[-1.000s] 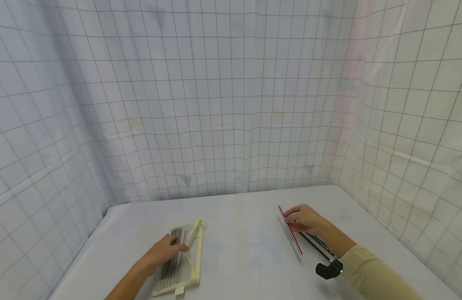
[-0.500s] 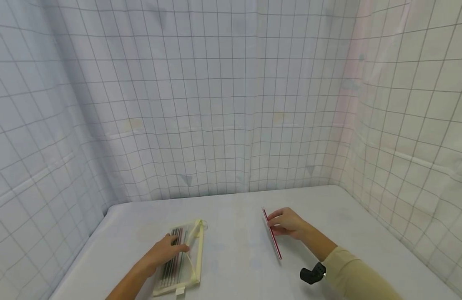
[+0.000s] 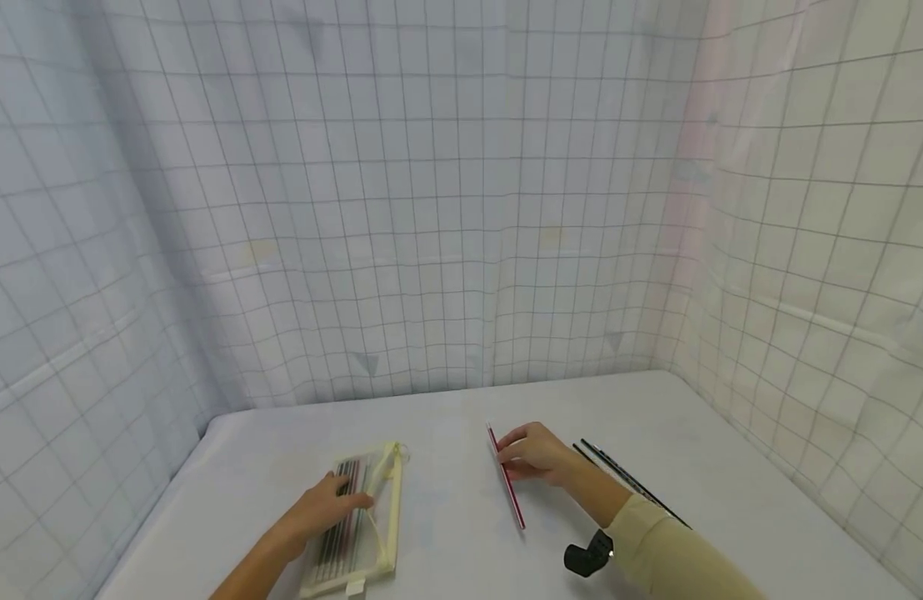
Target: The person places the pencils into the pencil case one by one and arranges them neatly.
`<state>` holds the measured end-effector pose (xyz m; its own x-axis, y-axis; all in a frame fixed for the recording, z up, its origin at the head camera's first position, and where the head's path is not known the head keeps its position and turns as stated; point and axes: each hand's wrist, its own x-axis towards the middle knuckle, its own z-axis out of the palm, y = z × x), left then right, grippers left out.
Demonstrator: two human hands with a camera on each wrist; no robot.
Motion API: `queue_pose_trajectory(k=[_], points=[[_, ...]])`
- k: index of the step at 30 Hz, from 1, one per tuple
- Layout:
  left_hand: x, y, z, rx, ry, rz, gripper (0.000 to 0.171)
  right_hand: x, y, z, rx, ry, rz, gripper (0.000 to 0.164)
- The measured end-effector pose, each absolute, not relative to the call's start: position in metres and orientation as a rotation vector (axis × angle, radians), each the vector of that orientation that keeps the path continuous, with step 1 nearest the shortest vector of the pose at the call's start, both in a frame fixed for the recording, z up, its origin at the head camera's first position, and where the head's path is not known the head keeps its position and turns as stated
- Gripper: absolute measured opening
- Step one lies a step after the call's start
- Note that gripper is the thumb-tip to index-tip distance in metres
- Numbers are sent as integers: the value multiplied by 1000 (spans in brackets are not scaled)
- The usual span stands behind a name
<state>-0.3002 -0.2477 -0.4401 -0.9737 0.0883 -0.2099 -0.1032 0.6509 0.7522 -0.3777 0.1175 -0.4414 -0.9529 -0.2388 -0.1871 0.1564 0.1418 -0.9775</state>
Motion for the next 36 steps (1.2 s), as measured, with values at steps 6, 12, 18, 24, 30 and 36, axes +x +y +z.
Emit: queue_pose_trajectory(k=[6,12,18,24,30,36], points=[[-300,-248,-439,-5,2636,1235,96,-373,95,-448,-140,2078,-1881,23],[-300,-247,-437,4,2625,1249,94,-371,70,-449,-135,2074,-1862,21],[-299,-247,-434,7,2638,1223,94,-372,44,-449,-157,2117,-1794,17],[-299,-248,-438,-10,2651,1209,95,-369,15,-454,-168,2132,-1750,12],[-301,-248,-438,-15,2664,1216,94,-365,-11,-448,-177,2155,-1753,10],[-302,-246,-436,-9,2671,1208,94,-360,-32,-443,-166,2086,-1777,9]])
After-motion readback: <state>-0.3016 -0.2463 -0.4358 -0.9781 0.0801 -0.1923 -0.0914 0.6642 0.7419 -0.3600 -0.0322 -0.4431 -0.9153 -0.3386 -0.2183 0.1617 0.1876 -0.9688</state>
